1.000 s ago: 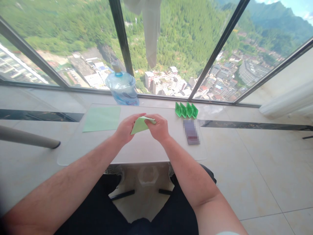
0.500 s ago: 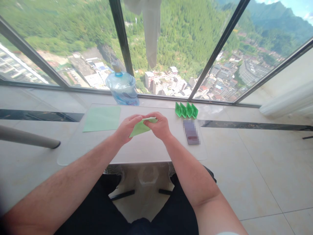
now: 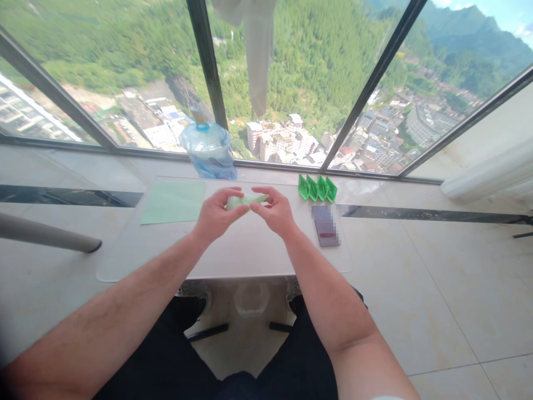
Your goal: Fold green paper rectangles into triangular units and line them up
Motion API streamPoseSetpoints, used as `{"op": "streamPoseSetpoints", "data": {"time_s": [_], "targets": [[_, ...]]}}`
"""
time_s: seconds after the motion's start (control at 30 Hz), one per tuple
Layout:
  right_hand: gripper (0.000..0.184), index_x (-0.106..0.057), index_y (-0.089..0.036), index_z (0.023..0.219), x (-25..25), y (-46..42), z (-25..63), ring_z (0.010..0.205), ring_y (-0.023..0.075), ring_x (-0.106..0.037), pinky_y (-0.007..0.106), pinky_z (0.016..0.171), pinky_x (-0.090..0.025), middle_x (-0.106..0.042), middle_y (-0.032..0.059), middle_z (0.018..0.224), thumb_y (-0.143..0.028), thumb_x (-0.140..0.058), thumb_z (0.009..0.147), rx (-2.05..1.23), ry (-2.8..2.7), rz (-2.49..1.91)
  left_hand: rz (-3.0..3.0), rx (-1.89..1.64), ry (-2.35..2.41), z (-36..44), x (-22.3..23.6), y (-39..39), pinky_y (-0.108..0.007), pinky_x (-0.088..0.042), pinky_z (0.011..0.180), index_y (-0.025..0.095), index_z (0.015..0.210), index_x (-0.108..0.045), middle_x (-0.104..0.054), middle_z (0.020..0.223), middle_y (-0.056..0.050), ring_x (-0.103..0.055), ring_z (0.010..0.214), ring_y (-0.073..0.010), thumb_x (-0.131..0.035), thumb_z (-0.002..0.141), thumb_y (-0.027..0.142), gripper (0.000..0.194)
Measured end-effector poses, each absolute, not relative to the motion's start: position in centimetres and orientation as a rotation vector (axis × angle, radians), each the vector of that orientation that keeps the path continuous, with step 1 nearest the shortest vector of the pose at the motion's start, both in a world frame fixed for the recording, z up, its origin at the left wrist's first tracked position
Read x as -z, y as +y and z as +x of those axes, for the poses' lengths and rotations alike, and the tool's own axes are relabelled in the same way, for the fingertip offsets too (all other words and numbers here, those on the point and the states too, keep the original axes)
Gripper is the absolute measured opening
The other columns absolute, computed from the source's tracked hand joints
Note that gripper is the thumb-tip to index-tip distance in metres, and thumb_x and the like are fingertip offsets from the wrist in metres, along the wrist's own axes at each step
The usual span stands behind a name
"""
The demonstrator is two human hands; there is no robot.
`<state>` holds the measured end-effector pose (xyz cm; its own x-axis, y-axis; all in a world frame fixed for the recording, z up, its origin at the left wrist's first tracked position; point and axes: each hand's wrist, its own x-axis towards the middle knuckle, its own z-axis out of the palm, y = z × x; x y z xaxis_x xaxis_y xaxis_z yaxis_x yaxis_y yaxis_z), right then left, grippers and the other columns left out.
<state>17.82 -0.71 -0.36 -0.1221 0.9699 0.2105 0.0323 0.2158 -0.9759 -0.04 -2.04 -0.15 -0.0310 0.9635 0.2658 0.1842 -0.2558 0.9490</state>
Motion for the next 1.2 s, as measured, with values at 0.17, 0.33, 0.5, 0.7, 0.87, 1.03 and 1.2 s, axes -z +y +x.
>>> {"op": "streamPoseSetpoints", "data": {"time_s": [0.17,0.33,0.5,0.7,0.87,1.03,1.2], "targets": [[0.042,-0.070,-0.022,0.108,0.2,-0.5,17.7,0.085,0.0164,-0.067,0.032,0.072,-0.062,-0.073,0.0059,0.114,-0.045,-0.078,0.073,-1.195,-1.250,-1.024,1.850,-1.421,1.318,-0.1,0.4,-2.2,-0.039,-0.050,0.098,0.021,0.099,-0.068,-0.067,0.120,-0.009,-0.062,0.113,-0.0259,-0.082,0.073,0.039,0.034],[0.039,-0.073,-0.021,0.103,-0.1,-0.5,17.9,0.081,0.0163,-0.066,0.026,0.059,-0.058,-0.073,0.0052,0.102,-0.046,-0.076,0.074,-1.243,-1.244,-1.170,2.043,-1.420,1.287,-0.1,1.0,-2.5,-0.040,-0.051,0.098,0.022,0.107,-0.063,-0.065,0.123,-0.008,-0.063,0.114,-0.0244,-0.081,0.074,0.032,0.039],[0.026,-0.075,-0.018,0.084,0.0,-0.6,17.8,0.063,0.0119,-0.060,0.024,0.053,-0.054,-0.068,0.0004,0.074,-0.041,-0.076,0.072,-1.282,-1.287,-1.244,2.202,-1.374,1.211,0.1,1.6,-2.7,-0.040,-0.050,0.102,0.022,0.117,-0.059,-0.063,0.127,-0.010,-0.062,0.118,-0.0246,-0.081,0.076,0.033,0.048],[0.024,-0.075,-0.017,0.081,0.2,-0.6,17.5,0.065,0.0131,-0.062,0.026,0.059,-0.056,-0.068,-0.0004,0.072,-0.038,-0.076,0.069,-1.291,-1.281,-1.232,2.246,-1.321,1.255,0.3,1.8,-2.8,-0.041,-0.050,0.103,0.023,0.119,-0.058,-0.062,0.129,-0.010,-0.061,0.121,-0.0256,-0.080,0.078,0.032,0.048],[0.026,-0.076,-0.018,0.085,0.7,-0.6,17.4,0.066,0.0148,-0.063,0.029,0.062,-0.056,-0.071,0.0013,0.076,-0.040,-0.075,0.071,-1.242,-1.339,-1.241,2.261,-1.293,1.290,0.3,2.0,-2.7,-0.042,-0.050,0.104,0.022,0.119,-0.058,-0.061,0.130,-0.011,-0.060,0.122,-0.0264,-0.080,0.078,0.031,0.048],[0.025,-0.077,-0.019,0.087,0.9,-0.7,17.2,0.073,0.0172,-0.065,0.029,0.065,-0.055,-0.073,0.0020,0.080,-0.039,-0.073,0.073,-1.135,-1.402,-1.279,2.290,-1.287,1.304,0.3,2.3,-2.8,-0.042,-0.051,0.103,0.022,0.118,-0.058,-0.060,0.131,-0.012,-0.060,0.123,-0.0266,-0.080,0.078,0.032,0.047],[0.025,-0.078,-0.020,0.087,0.8,-0.7,17.2,0.073,0.0179,-0.066,0.030,0.065,-0.055,-0.074,0.0019,0.081,-0.040,-0.072,0.074,-1.113,-1.403,-1.283,2.285,-1.273,1.320,0.3,2.5,-2.7,-0.042,-0.052,0.103,0.024,0.119,-0.057,-0.060,0.130,-0.011,-0.059,0.123,-0.0270,-0.083,0.076,0.034,0.052]]}}
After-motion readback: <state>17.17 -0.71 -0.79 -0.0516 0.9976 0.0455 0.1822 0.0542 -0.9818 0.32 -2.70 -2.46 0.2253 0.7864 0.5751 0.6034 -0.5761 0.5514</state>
